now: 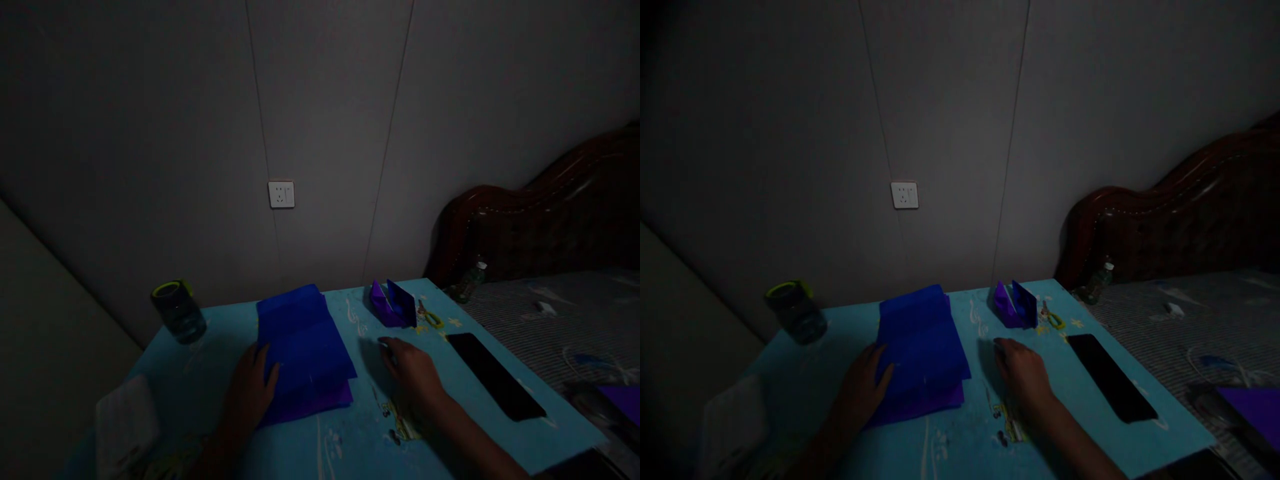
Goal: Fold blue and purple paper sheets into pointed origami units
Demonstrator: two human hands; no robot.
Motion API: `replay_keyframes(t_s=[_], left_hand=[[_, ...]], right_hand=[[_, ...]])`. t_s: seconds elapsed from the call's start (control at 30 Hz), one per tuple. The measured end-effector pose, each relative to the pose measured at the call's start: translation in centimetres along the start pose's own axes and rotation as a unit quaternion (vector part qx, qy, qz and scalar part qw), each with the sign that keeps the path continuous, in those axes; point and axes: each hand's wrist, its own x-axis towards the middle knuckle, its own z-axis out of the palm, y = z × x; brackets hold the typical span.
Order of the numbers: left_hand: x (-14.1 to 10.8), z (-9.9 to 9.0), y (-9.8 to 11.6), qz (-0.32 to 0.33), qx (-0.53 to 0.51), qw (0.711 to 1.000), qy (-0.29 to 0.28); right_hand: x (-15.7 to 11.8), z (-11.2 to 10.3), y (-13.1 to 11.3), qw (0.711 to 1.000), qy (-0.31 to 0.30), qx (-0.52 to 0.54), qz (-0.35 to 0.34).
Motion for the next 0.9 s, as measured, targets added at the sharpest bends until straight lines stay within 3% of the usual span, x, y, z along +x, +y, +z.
replay_keyframes(t_s=[0.13, 0.23, 0.47, 0.6, 0.67, 0.73, 0.83, 0.9], left_hand=[[-0.3, -0.2, 0.5, -0.006, 0.015, 1.000, 0.008], [-0.6, 0.0, 0.7, 0.007, 0.035, 0.999, 0.006], [-1.1, 0.4, 0.9, 0.012, 0.025, 1.000, 0.007], [-0.6, 0.2, 0.7, -0.006, -0.055, 0.998, 0.033], [-0.2, 0.0, 0.7, -0.050, -0.106, 0.992, 0.056], [0.1, -0.4, 0.9, -0.105, -0.164, 0.979, 0.067], [0.5, -1.7, 1.7, -0.171, -0.248, 0.952, 0.048], [0.8, -2.7, 2.2, -0.205, -0.308, 0.928, 0.027]], right_hand=[[3.4, 1.8, -5.6, 0.998, -0.042, 0.021, -0.035], [5.8, 3.5, -7.6, 0.998, -0.059, 0.029, -0.021], [6.9, 5.0, -7.7, 0.999, -0.016, 0.033, 0.023], [6.4, 5.1, -7.4, 0.984, 0.001, 0.179, -0.021], [6.0, 5.0, -7.3, 0.947, 0.018, 0.320, -0.028], [5.6, 5.0, -7.2, 0.884, 0.016, 0.467, 0.011], [4.8, 4.7, -7.5, 0.772, -0.034, 0.628, 0.091], [4.3, 4.3, -8.0, 0.725, -0.079, 0.677, 0.100]])
